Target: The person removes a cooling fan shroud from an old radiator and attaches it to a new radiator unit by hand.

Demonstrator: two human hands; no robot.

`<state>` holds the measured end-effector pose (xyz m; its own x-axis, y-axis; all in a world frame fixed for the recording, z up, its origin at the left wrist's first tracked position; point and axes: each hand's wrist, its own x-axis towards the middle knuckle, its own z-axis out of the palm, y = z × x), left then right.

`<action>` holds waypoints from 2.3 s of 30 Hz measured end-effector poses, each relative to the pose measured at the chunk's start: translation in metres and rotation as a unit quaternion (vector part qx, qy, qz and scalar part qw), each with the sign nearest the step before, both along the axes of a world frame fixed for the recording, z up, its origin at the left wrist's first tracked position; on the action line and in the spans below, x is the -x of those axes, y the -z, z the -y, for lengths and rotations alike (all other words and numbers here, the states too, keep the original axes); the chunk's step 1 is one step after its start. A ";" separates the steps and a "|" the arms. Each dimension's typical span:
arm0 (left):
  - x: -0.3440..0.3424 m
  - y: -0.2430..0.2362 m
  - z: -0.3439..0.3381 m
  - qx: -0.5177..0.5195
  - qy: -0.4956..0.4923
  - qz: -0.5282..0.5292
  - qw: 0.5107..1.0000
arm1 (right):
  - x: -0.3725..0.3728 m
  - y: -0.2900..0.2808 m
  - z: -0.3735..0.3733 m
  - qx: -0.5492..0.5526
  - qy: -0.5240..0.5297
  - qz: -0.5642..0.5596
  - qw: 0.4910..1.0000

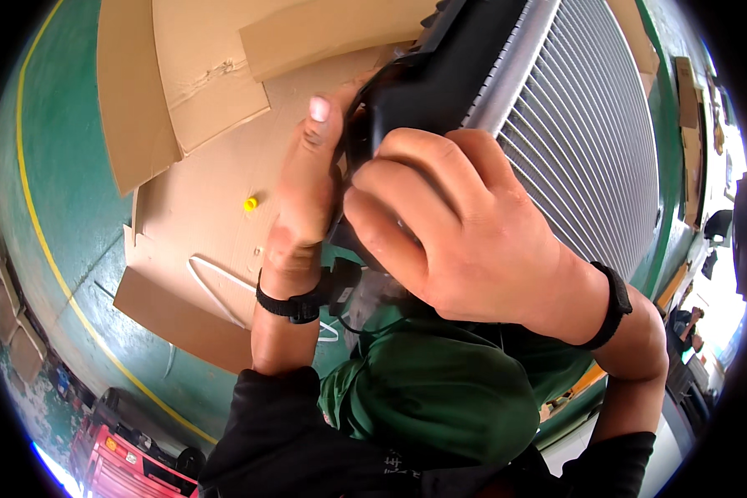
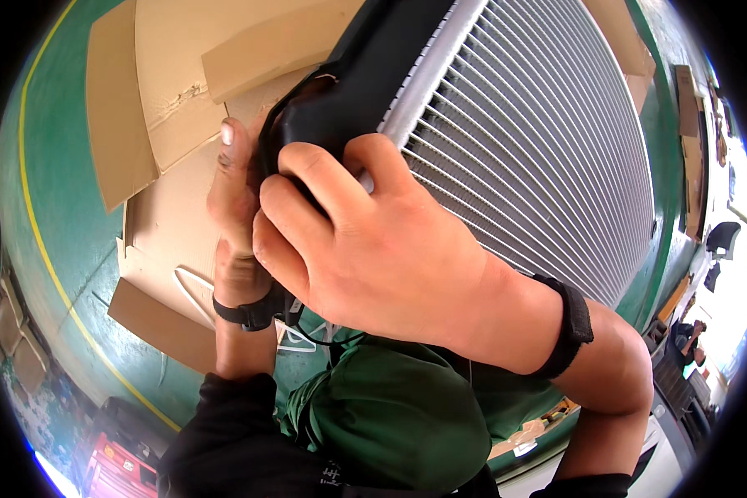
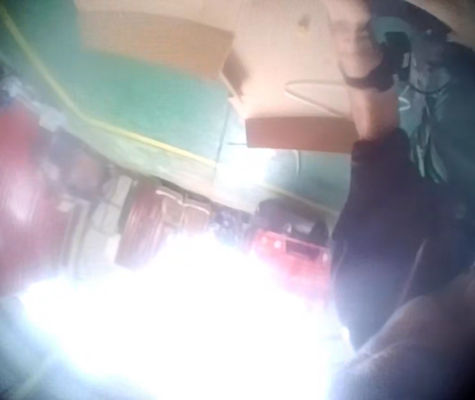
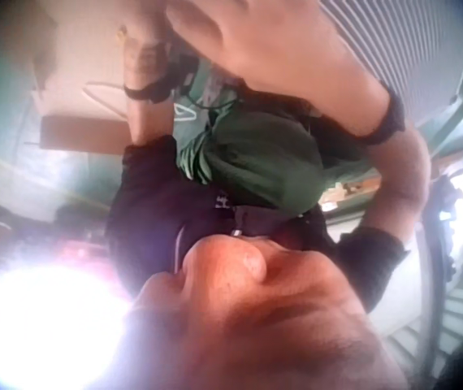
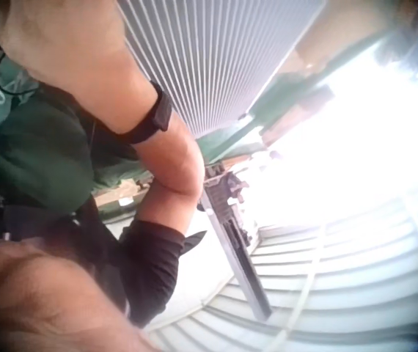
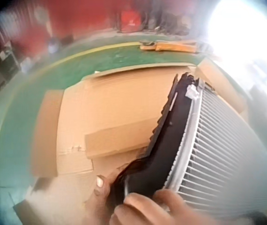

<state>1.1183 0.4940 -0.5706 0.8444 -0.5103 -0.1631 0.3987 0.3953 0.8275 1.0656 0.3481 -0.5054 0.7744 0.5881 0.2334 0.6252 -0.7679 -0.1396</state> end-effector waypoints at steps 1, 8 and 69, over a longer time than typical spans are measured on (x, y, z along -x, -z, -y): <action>0.000 0.000 0.000 -0.002 -0.006 0.006 1.000 | -0.001 0.001 -0.001 -0.002 0.000 0.002 1.000; -0.008 0.010 -0.003 0.018 -0.015 -0.020 1.000 | -0.005 0.005 -0.002 -0.033 -0.010 -0.014 0.999; 0.021 -0.010 -0.046 -0.556 -0.042 0.490 0.670 | 0.535 0.110 0.346 -0.586 0.624 -0.172 0.487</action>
